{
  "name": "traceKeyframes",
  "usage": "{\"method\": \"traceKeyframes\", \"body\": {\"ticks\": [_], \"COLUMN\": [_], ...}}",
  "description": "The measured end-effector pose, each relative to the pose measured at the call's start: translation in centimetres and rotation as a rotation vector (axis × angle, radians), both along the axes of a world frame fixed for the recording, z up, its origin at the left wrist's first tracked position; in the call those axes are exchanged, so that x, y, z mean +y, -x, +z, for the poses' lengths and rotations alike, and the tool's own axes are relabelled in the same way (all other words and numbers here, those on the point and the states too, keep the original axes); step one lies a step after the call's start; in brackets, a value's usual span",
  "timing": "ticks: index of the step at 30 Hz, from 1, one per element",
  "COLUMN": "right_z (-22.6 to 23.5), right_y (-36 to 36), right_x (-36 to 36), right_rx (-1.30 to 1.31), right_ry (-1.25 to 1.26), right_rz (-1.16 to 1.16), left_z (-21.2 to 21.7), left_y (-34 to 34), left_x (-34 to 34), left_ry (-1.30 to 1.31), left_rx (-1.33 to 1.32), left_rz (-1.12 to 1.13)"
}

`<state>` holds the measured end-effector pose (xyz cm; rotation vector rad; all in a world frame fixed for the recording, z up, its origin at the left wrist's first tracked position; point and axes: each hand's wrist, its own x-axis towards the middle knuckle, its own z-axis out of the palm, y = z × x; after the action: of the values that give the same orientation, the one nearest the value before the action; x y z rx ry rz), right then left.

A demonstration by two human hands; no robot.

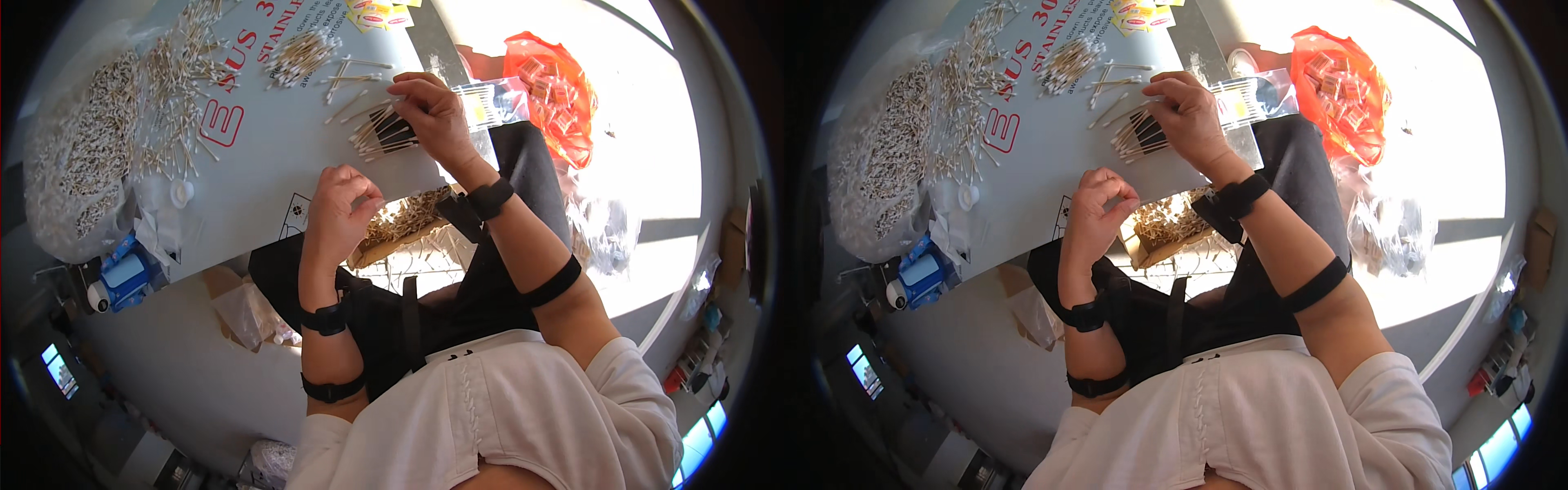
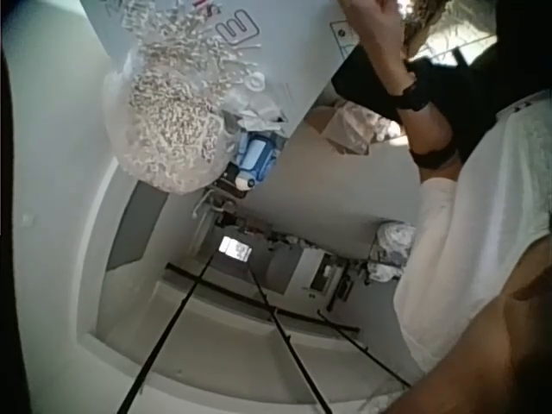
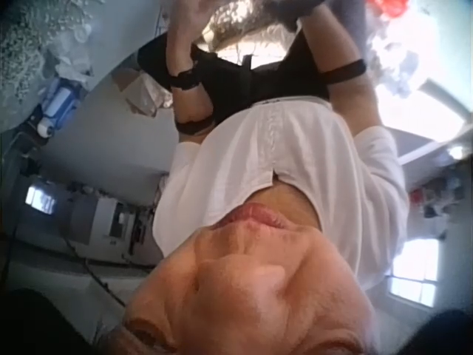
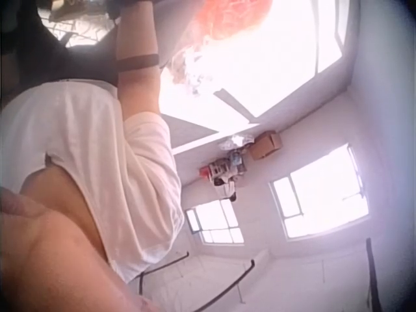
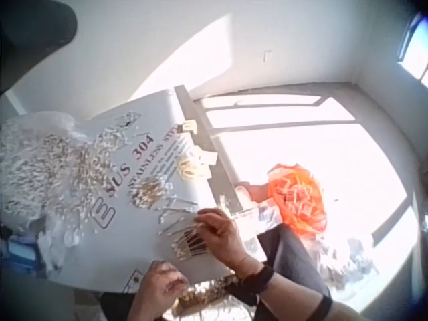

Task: Picking up individual cotton swabs from a bulk pile, aligning them on a template, and placing them into small plastic bags.

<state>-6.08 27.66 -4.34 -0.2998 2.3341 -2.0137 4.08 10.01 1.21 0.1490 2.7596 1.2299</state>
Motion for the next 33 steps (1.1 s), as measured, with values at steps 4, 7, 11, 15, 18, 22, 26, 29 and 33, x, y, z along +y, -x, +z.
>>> {"method": "traceKeyframes", "body": {"ticks": [4, 7, 11, 15, 18, 22, 26, 29, 33], "right_z": [-0.1, -0.3, -0.2, -0.3, -0.2, -0.3, -0.7, -0.8, -0.8], "right_y": [-0.6, -1.3, -1.9, -1.8, -1.8, -1.9, -2.1, -2.0, -2.0], "right_x": [-0.2, -0.3, -0.3, -0.4, -0.1, -0.1, -0.5, -0.8, -0.7], "right_rx": [-0.025, -0.034, 0.000, -0.056, -0.089, -0.091, -0.066, -0.052, -0.068], "right_ry": [0.113, 0.180, 0.233, 0.347, 0.391, 0.396, 0.346, 0.424, 0.429], "right_rz": [-0.119, -0.127, -0.134, -0.196, -0.188, -0.167, -0.147, -0.185, -0.190], "left_z": [-0.7, -2.0, -2.8, -4.0, -5.0, -4.8, -4.5, -4.4, -4.2], "left_y": [0.7, 2.4, 4.6, 4.1, 3.2, 3.0, 3.9, 4.9, 5.3], "left_x": [1.1, 1.4, 2.9, 5.0, 5.4, 5.4, 4.4, 3.8, 4.0], "left_ry": [0.037, 0.151, 0.402, 0.540, 0.570, 0.620, 0.547, 0.561, 0.595], "left_rx": [0.188, 0.268, 0.489, 0.311, 0.259, 0.263, 0.301, 0.229, 0.209], "left_rz": [0.147, 0.279, 0.253, 0.194, 0.171, 0.092, 0.164, 0.252, 0.147]}}
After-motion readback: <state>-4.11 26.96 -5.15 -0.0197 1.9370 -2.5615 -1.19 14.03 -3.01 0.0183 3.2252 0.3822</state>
